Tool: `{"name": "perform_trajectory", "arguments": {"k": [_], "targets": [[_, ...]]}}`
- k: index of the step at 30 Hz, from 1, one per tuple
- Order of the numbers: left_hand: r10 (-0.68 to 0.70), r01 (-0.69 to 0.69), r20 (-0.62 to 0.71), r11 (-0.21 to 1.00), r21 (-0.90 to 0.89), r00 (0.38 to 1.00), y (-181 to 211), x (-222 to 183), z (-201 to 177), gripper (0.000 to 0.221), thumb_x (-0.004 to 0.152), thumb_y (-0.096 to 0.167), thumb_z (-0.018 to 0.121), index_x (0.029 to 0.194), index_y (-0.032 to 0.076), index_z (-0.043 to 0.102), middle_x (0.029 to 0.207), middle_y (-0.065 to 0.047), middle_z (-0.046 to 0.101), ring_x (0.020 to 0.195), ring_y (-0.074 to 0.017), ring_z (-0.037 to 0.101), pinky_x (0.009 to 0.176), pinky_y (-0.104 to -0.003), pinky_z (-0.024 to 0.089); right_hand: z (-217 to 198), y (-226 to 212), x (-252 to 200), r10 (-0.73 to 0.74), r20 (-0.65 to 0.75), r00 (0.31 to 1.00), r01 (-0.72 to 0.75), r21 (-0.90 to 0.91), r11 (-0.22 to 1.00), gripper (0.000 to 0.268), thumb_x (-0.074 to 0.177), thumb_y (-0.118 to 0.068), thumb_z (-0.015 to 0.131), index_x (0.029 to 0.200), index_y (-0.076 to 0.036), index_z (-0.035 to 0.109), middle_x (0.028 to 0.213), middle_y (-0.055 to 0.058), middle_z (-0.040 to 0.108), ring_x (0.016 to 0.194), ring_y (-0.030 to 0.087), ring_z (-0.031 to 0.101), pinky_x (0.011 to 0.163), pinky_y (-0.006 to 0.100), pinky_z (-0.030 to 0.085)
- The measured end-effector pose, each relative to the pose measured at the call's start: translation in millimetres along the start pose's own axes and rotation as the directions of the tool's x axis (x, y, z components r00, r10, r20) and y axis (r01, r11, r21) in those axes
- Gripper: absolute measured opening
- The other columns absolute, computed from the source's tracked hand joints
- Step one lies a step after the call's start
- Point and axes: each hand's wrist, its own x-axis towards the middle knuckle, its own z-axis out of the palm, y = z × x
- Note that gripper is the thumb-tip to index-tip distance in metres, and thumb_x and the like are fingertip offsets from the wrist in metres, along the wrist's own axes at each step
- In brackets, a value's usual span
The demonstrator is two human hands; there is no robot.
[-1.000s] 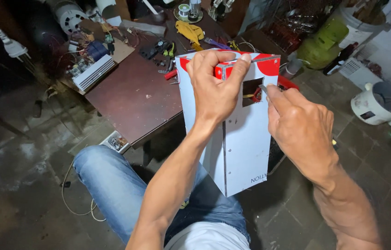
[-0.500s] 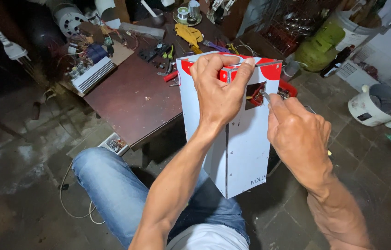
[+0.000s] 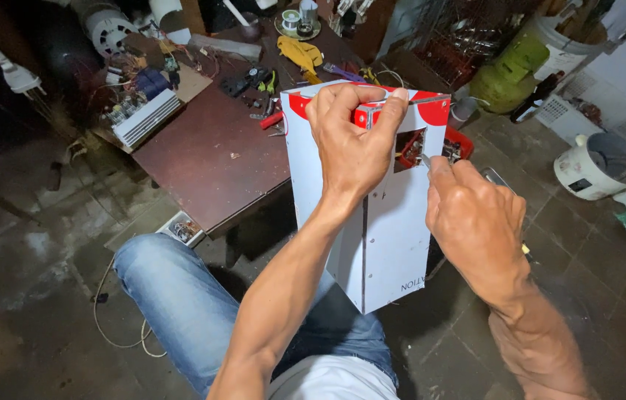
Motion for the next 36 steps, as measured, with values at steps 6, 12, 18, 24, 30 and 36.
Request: {"name": "perform_trajectory", "arguments": {"k": [6, 12, 18, 24, 30, 36], "targets": [[-0.012, 0.012, -0.009, 1.000, 0.005, 1.000, 4, -1, 0, 0.024, 0.082, 0.034, 0.075, 0.088, 0.012, 0.069, 0.093, -0.008, 0.051, 0.111, -0.0279, 0.052, 0.105, -0.044, 0.035, 2, 1, -4, -0.027, 0.037, 0.999, 0.029, -0.042, 0.999, 0.020, 0.100, -0.012, 0.058, 0.104, -0.003, 0.075, 0.072, 0.011, 0.064, 0.045, 0.029, 0.062, 0.040, 0.040, 0.047], [-0.010, 0.010, 0.012, 0.999, 0.036, 1.000, 8, 2, -2, 0.028, 0.084, 0.038, 0.073, 0.089, 0.011, 0.067, 0.093, -0.008, 0.049, 0.110, -0.0295, 0.051, 0.104, -0.046, 0.033, -9, 3, 0, 0.014, 0.019, 1.000, -0.014, -0.008, 1.000, 0.021, 0.102, -0.016, 0.057, 0.108, -0.011, 0.077, 0.072, 0.007, 0.063, 0.052, 0.033, 0.065, 0.043, 0.043, 0.050], [-0.094, 0.094, -0.009, 0.969, 0.230, 0.996, 21, 4, -1, 0.028, 0.083, 0.046, 0.062, 0.078, 0.019, 0.061, 0.087, -0.001, 0.055, 0.101, -0.0240, 0.051, 0.091, -0.038, 0.040, 0, 10, 9, 0.108, 0.003, 0.994, -0.105, -0.188, 0.977, 0.009, 0.105, -0.027, 0.062, 0.106, -0.019, 0.065, 0.075, 0.007, 0.058, 0.060, 0.050, 0.062, 0.038, 0.056, 0.040], [-0.075, 0.081, -0.032, 0.961, 0.266, 0.997, 22, 0, 3, 0.031, 0.084, 0.049, 0.060, 0.081, 0.018, 0.062, 0.092, -0.002, 0.056, 0.103, -0.0260, 0.051, 0.091, -0.039, 0.039, 2, 9, 19, 0.107, 0.108, 0.988, -0.078, -0.244, 0.967, 0.009, 0.098, -0.024, 0.061, 0.104, -0.018, 0.062, 0.079, 0.006, 0.060, 0.063, 0.049, 0.064, 0.041, 0.056, 0.042], [0.010, 0.007, -0.057, 0.955, 0.296, 0.998, 15, -2, 12, 0.032, 0.084, 0.049, 0.058, 0.082, 0.017, 0.060, 0.091, -0.003, 0.055, 0.097, -0.0261, 0.051, 0.087, -0.040, 0.037, 17, 11, 16, 0.116, 0.091, 0.989, -0.084, -0.306, 0.948, 0.005, 0.100, -0.019, 0.057, 0.098, -0.015, 0.059, 0.077, 0.006, 0.059, 0.057, 0.046, 0.064, 0.038, 0.053, 0.041], [0.001, 0.019, -0.074, 0.961, 0.275, 0.997, 16, -7, 21, 0.029, 0.082, 0.047, 0.063, 0.081, 0.018, 0.063, 0.094, -0.003, 0.056, 0.102, -0.0269, 0.052, 0.092, -0.040, 0.037, 26, 17, 9, 0.106, 0.103, 0.989, -0.063, -0.359, 0.931, 0.016, 0.102, -0.019, 0.051, 0.109, -0.013, 0.064, 0.079, 0.006, 0.060, 0.054, 0.044, 0.065, 0.038, 0.053, 0.042]]}}
